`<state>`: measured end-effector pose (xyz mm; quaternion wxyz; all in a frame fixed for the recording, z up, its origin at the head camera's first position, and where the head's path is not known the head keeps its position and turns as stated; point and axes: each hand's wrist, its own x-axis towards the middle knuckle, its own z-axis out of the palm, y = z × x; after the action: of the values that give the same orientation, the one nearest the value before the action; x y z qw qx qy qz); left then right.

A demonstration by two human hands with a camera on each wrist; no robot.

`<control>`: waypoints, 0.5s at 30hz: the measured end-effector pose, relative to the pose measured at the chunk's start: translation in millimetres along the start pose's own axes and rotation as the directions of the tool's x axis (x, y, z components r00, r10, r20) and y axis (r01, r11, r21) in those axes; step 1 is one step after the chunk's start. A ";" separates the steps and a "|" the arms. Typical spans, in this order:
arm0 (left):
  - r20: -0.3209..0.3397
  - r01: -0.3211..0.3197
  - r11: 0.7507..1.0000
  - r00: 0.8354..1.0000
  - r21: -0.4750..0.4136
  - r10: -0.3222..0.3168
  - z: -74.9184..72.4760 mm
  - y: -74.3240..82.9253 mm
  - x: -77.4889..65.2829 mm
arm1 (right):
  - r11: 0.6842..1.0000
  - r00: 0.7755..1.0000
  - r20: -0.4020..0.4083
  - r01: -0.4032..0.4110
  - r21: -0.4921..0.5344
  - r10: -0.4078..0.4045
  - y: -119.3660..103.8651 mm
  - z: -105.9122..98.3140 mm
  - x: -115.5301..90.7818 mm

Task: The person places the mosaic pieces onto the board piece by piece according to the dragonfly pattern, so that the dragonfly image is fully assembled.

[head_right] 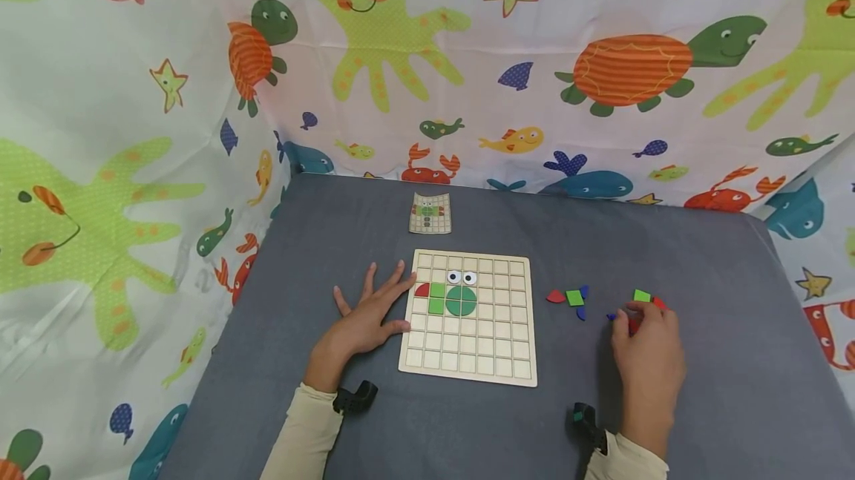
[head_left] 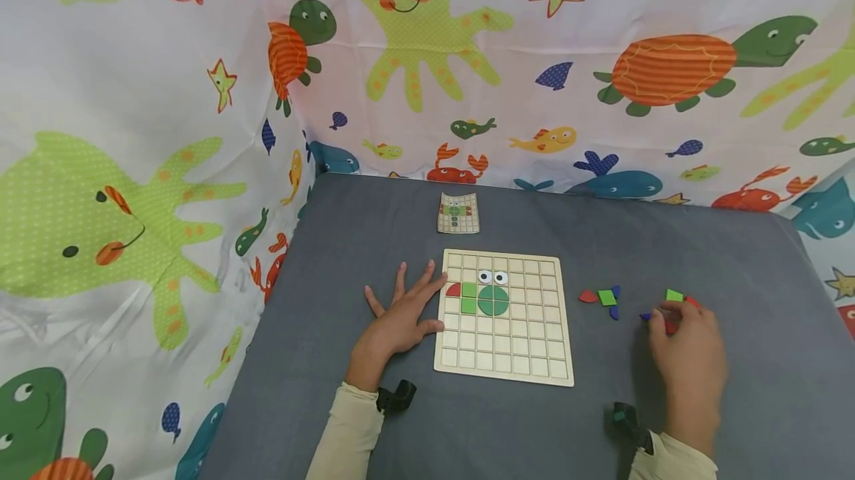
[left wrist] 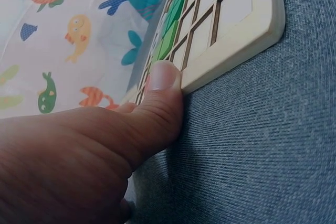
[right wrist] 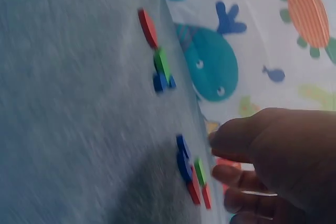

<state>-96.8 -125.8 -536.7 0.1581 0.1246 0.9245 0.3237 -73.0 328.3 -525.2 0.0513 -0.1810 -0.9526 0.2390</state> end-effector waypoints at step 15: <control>0.001 -0.009 1.000 1.000 -0.010 0.009 -1.5 -1.2 -1.0 | 0.991 0.987 0.113 -0.108 -0.081 0.117 9.6 -8.4 4.5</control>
<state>-96.6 -127.9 -536.2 0.1578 0.1282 0.9222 0.3290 -72.6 341.5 -522.3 -0.0252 -0.2219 -0.9505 0.2162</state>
